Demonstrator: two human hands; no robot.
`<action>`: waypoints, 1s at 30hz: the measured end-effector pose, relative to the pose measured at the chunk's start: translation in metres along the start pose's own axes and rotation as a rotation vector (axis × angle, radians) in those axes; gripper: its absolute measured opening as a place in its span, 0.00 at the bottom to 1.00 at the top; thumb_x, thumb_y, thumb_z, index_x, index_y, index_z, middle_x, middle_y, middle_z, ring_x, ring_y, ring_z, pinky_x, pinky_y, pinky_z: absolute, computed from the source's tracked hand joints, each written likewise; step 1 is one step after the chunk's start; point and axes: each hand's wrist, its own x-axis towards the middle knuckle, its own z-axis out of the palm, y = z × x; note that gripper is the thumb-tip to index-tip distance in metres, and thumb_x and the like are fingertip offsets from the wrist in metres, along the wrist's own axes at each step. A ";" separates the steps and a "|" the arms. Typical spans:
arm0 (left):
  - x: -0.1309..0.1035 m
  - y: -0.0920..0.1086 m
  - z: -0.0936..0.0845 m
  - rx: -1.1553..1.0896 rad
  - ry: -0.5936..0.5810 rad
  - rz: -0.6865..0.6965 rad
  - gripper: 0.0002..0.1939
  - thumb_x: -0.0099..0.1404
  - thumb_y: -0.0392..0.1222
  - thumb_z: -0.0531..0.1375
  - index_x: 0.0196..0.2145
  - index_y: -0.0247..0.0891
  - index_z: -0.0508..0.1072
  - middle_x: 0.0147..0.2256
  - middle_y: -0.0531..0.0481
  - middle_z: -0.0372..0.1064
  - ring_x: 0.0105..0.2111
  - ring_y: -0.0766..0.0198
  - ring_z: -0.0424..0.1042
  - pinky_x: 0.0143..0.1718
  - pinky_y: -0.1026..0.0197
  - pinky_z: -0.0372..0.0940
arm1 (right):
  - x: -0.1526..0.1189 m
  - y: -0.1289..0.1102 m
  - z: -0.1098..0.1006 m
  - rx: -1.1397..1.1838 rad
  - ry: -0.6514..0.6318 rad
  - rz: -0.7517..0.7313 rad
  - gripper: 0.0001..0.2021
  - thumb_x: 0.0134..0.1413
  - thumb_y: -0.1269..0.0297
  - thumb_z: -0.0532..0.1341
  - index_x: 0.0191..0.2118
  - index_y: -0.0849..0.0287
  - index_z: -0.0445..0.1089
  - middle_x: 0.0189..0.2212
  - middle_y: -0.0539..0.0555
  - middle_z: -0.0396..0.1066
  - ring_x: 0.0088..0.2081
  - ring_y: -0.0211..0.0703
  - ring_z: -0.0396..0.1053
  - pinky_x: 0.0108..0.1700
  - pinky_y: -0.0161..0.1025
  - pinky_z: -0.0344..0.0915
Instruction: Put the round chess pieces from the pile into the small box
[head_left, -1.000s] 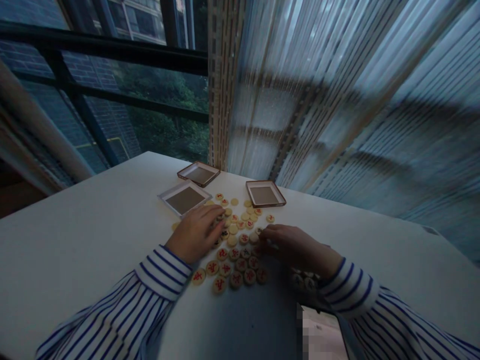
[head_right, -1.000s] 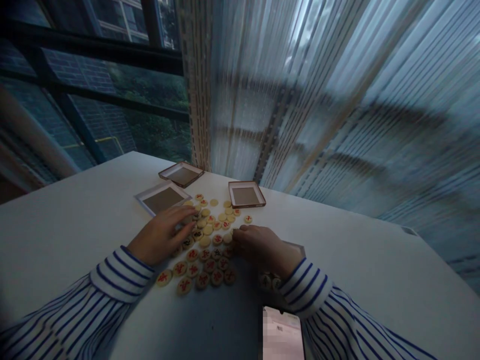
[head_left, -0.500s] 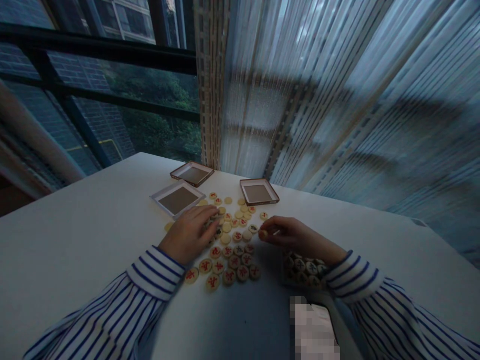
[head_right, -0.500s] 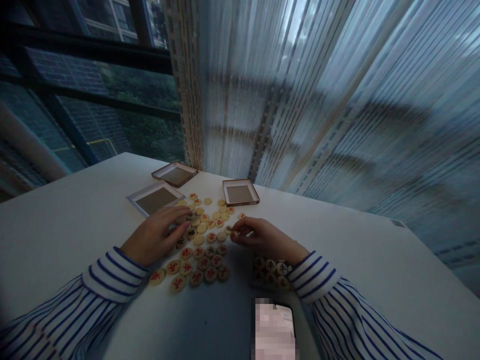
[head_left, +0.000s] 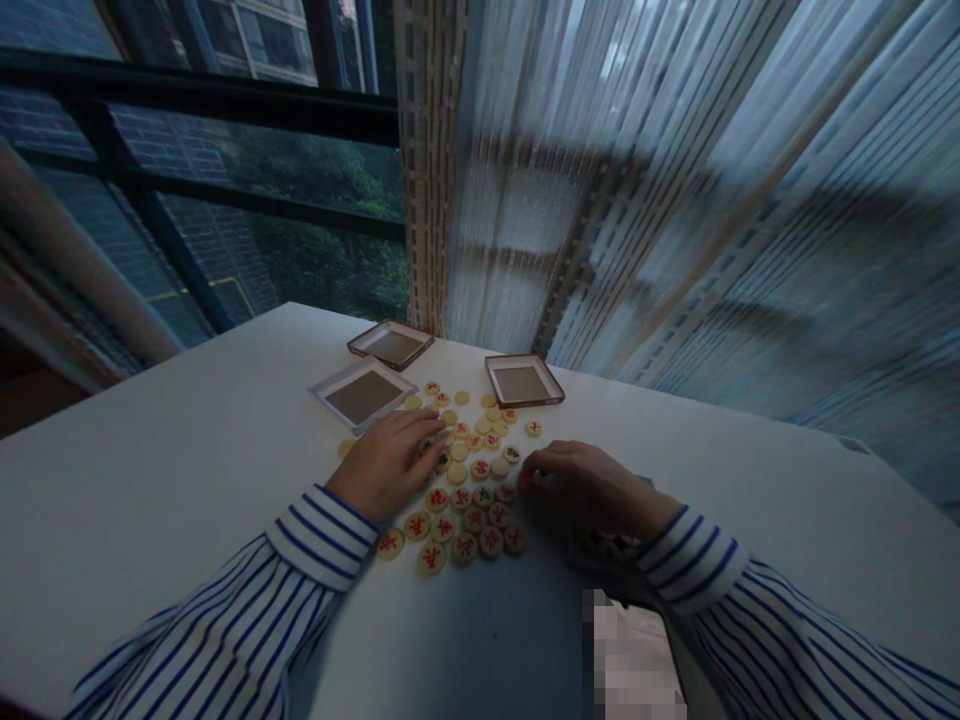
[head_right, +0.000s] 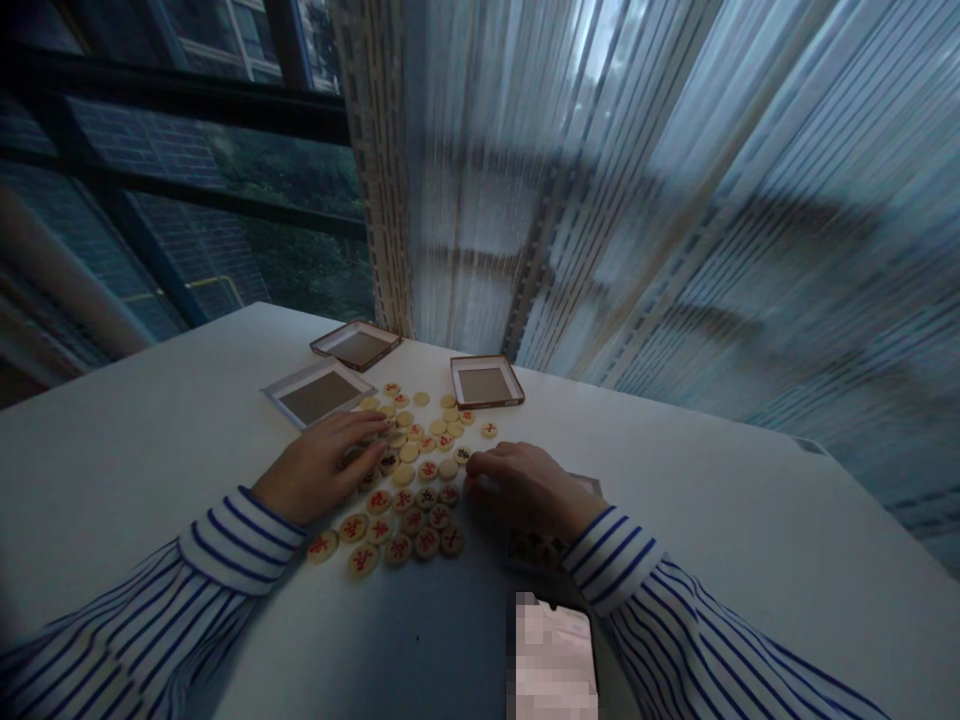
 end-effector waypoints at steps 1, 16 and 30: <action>0.000 -0.001 0.000 -0.004 -0.017 -0.006 0.19 0.64 0.46 0.50 0.43 0.32 0.73 0.44 0.38 0.72 0.45 0.53 0.70 0.48 0.46 0.65 | 0.000 0.000 0.001 -0.020 -0.007 -0.006 0.09 0.55 0.66 0.54 0.39 0.57 0.69 0.34 0.56 0.72 0.35 0.40 0.68 0.37 0.35 0.61; -0.004 -0.014 -0.016 -0.109 -0.181 0.064 0.14 0.61 0.42 0.53 0.41 0.36 0.74 0.46 0.40 0.70 0.48 0.55 0.68 0.48 0.49 0.64 | 0.002 -0.009 -0.003 -0.182 -0.021 -0.036 0.09 0.58 0.64 0.53 0.35 0.59 0.69 0.32 0.55 0.72 0.35 0.40 0.68 0.37 0.36 0.59; 0.005 0.010 -0.005 -0.002 -0.372 0.280 0.13 0.64 0.35 0.51 0.41 0.41 0.74 0.40 0.47 0.74 0.42 0.55 0.67 0.44 0.50 0.59 | 0.005 -0.008 -0.007 -0.173 0.024 -0.049 0.08 0.58 0.64 0.54 0.38 0.59 0.68 0.34 0.57 0.71 0.34 0.41 0.68 0.35 0.37 0.60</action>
